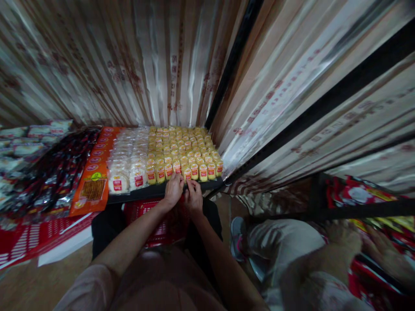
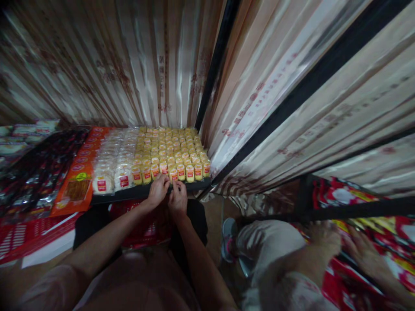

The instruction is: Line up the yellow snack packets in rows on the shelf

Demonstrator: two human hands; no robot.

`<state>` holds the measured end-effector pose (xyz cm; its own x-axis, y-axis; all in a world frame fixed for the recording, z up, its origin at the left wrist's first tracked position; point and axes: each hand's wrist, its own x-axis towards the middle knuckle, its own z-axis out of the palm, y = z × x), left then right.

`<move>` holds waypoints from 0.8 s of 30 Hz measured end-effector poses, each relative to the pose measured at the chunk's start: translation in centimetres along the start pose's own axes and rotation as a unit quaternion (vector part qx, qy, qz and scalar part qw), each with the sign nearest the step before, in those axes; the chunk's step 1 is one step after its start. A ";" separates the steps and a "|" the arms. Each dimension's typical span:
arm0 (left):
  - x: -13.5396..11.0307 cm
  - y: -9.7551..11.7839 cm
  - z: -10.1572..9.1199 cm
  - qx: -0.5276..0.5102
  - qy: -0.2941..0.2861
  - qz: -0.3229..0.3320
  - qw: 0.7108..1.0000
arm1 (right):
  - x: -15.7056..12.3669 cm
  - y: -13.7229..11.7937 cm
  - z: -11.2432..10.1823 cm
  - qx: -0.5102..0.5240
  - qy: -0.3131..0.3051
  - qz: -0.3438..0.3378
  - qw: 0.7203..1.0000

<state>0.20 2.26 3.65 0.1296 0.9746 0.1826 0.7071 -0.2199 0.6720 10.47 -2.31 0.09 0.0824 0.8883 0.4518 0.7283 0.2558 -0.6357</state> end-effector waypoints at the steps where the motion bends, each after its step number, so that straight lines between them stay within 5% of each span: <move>1: -0.1 -0.1 0.1 0.007 -0.001 0.003 1.000 | -0.1 0.1 0.0 0.002 0.001 -0.001 1.000; 12: -0.6 -0.5 0.6 -0.015 -0.003 0.024 1.000 | -1.4 -0.8 0.1 0.029 0.038 0.011 0.999; 18: -4.3 -2.1 0.4 -0.046 -0.013 0.042 0.998 | -4.1 -1.5 1.0 0.069 0.021 0.078 0.994; 21: -7.2 -3.6 0.8 -0.053 -0.071 0.046 0.995 | -5.5 -1.1 2.1 0.056 -0.034 0.141 0.988; 24: -9.5 -5.8 1.7 -0.058 -0.116 -0.006 0.992 | -6.4 -0.5 3.8 -0.009 -0.188 0.171 0.967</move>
<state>-3.93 -5.61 -3.25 0.2877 0.9576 0.0119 0.6275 -0.1978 0.7531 7.02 -6.66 -4.84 0.0710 0.9965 -0.0447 0.7138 -0.0821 -0.6955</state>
